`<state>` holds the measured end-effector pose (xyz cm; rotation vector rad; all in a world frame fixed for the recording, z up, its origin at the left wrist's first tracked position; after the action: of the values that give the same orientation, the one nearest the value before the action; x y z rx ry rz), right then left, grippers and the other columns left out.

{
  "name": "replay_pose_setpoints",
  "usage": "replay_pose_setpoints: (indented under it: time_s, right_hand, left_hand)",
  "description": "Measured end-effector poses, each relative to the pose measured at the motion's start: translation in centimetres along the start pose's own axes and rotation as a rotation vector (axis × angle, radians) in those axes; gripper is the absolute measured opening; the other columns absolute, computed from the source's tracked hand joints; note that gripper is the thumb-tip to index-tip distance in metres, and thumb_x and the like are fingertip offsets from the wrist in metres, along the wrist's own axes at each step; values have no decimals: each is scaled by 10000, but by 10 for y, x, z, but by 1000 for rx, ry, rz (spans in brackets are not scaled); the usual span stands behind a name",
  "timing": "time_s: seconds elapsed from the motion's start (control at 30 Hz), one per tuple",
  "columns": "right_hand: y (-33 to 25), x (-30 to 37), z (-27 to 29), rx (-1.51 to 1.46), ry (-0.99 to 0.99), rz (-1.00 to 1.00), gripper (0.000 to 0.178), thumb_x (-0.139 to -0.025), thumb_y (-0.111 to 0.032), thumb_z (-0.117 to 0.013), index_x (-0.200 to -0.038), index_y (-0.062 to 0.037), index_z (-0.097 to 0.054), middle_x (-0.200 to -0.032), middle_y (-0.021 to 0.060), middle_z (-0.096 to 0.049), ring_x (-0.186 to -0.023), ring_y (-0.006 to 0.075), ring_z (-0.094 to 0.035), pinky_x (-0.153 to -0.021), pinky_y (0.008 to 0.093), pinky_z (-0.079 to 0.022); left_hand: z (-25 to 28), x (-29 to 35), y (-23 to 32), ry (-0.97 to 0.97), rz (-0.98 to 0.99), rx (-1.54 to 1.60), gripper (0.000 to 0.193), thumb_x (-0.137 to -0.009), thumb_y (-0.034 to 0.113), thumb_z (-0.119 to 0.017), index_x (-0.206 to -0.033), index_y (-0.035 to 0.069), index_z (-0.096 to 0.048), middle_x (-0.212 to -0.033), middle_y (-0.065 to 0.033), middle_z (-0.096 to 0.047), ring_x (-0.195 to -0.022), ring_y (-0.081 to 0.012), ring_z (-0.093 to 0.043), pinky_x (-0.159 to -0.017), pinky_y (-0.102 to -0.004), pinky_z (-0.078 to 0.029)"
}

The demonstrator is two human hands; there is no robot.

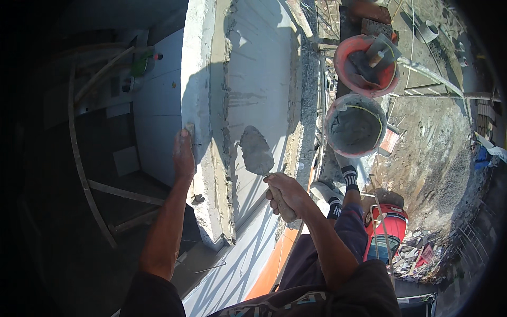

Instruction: Applying mortar to a concrete edge and smoothing it with a trowel and brush while standing on scaffolding.

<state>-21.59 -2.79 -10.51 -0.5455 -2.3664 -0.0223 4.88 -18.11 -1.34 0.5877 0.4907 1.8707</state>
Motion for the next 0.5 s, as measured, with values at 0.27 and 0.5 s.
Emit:
replay_pose_setpoints:
  time_s: [0.27, 0.5]
  right_hand:
    - [15, 1, 10, -200, -105, -43, 393, -1027, -387, -446, -1214, -45, -498, -771, 56, -560, -543, 123, -550, -467, 295, -481]
    - [-13, -2, -8, 9, -168, 25, 392, -1023, -371, -459, -1232, -42, -502, -761, 56, -556, -534, 124, -556, -460, 295, -476]
  left_hand:
    - [3, -2, -7, 24, 11, -57, 644, -1009, 527, -407, -1331, -24, -497, -1216, -277, -585, -1141, -422, -550, -979, -443, -409]
    - [1, -2, -2, -8, 18, -27, 651, -1007, 525, -413, -1347, -24, -493, -1228, -266, -593, -1157, -413, -553, -989, -436, -412]
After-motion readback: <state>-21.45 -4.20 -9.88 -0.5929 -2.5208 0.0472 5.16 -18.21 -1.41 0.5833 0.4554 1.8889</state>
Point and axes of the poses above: each hand's wrist, its own x-axis away from the middle knuckle, its own z-axis out of the back of the hand, y = z × x, the point moved 6 cm from there along -x, towards the middle knuckle
